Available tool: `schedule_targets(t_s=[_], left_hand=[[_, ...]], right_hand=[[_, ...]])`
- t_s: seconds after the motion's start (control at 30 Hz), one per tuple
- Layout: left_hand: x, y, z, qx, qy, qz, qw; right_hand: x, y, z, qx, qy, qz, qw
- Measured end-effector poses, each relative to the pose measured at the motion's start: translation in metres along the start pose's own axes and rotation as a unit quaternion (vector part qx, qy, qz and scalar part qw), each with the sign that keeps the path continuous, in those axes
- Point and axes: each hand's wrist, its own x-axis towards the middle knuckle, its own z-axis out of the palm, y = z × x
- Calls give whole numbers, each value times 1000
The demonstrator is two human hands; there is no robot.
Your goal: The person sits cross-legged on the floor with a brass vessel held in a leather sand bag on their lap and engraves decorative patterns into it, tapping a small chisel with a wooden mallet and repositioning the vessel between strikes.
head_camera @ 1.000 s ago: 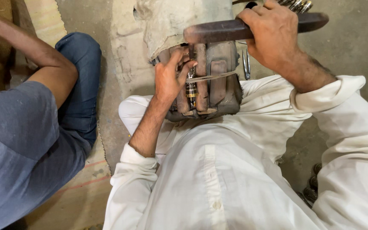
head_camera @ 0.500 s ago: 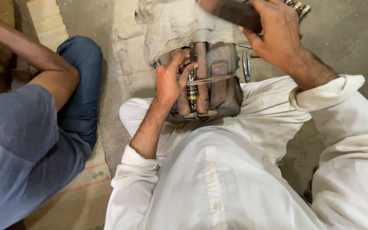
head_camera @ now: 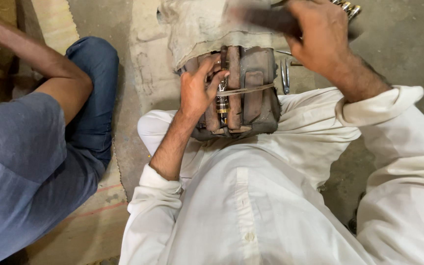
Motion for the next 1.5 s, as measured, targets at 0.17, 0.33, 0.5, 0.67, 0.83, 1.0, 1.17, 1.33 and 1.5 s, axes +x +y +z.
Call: schedule_targets(t_s=[0.17,0.33,0.5,0.67,0.83,1.0,1.17,1.33,1.5], left_hand=[[0,0,0,-6,8,25,1000],[1,-2,0,14,-5,45,999],[0,-6,1,-5,-21,14,1000],[-3,-9,2,11,-12,26,1000],[-6,-11,3,-83,50,-42,994],[-13,-13,1,-287,88,-86,950],[-17,-8,11,-205,94,-65,972],[-18,-3,19,-148,113,-45,982],[-19,-2,25,-76,156,-36,984]], right_hand=[[2,-3,-4,98,16,14,995],[3,-10,-11,0,67,-87,994],[-1,-16,-15,-70,79,-119,987],[-4,-7,-15,73,36,-28,996],[-11,5,-4,-151,-31,-83,984],[-15,10,1,2,-149,4,989],[-10,0,5,60,-183,28,981],[-2,-7,1,-14,-165,-42,985],[8,-13,-6,-70,-85,-127,986]])
